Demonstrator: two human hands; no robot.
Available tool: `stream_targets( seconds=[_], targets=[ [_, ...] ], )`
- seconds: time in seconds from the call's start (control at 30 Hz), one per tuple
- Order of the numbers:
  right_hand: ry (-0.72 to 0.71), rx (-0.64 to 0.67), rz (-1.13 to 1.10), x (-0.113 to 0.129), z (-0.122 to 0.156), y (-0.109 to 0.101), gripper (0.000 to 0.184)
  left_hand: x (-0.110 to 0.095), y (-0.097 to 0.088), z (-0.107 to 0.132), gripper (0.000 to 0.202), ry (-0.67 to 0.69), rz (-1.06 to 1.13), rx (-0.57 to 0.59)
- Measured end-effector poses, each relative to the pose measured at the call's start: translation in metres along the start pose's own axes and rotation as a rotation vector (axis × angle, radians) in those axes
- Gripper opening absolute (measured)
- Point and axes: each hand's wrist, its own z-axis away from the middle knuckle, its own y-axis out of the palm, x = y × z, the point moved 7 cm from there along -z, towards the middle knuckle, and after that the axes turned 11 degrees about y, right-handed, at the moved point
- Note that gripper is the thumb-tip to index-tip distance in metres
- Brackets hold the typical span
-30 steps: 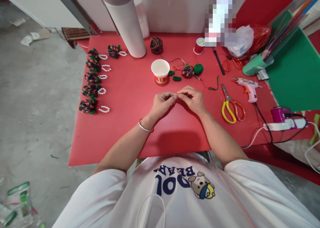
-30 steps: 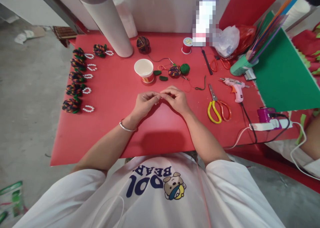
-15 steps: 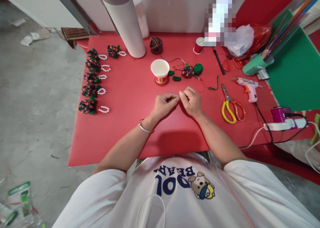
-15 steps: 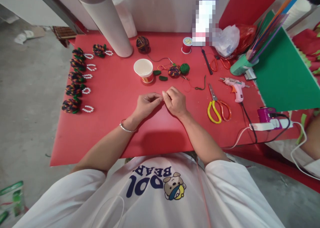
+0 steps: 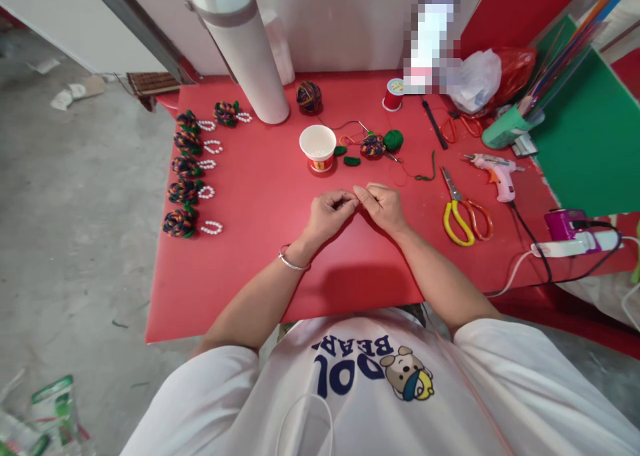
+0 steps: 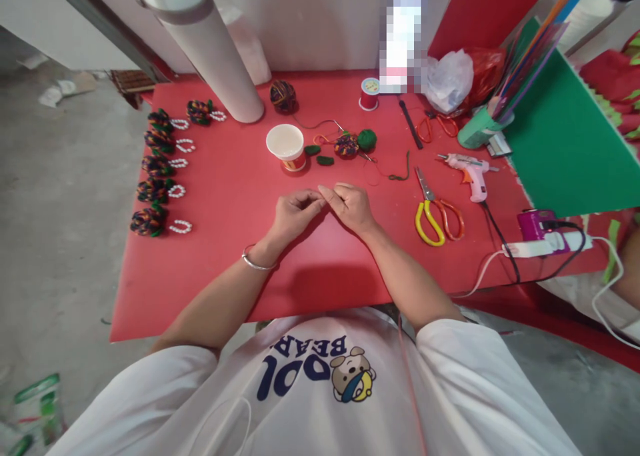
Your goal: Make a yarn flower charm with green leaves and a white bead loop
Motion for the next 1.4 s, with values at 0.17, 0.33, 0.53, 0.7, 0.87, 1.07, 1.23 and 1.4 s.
stream_targets(
  seconds=[0.17, 0.33, 0.53, 0.7, 0.87, 1.07, 1.23, 1.4],
  targets=[
    [0.065, -0.039, -0.131, -0.004, -0.003, -0.006, 0.073, 0.003, 0.003, 0.001, 0.036, -0.082, 0.129, 0.022],
    [0.159, -0.012, -0.299, -0.009, -0.006, -0.007, 0.070, 0.003, 0.007, 0.004, 0.031, -0.118, 0.167, 0.081],
    [0.155, 0.155, -0.351, -0.006, -0.006, 0.006, 0.067, 0.009, 0.000, 0.003, 0.032, -0.122, 0.068, 0.073],
    [0.153, 0.226, -0.371, -0.008, -0.006, 0.010, 0.067, 0.009, 0.000, 0.003, 0.036, -0.066, -0.041, 0.111],
    [0.160, 0.249, -0.493, -0.010, -0.006, 0.010, 0.054, 0.012, -0.005, 0.002, 0.043, -0.086, 0.014, 0.024],
    [0.042, 0.268, -0.461, -0.009, -0.009, 0.014, 0.040, 0.017, -0.017, 0.002, 0.048, -0.120, 0.084, -0.138],
    [0.033, 0.302, -0.412, -0.014, -0.011, 0.017, 0.030, 0.013, -0.017, 0.003, 0.045, -0.082, 0.069, -0.172],
    [0.036, 0.333, -0.378, -0.013, -0.010, 0.018, 0.024, 0.017, -0.024, 0.003, 0.045, -0.062, 0.133, -0.281]
  ],
)
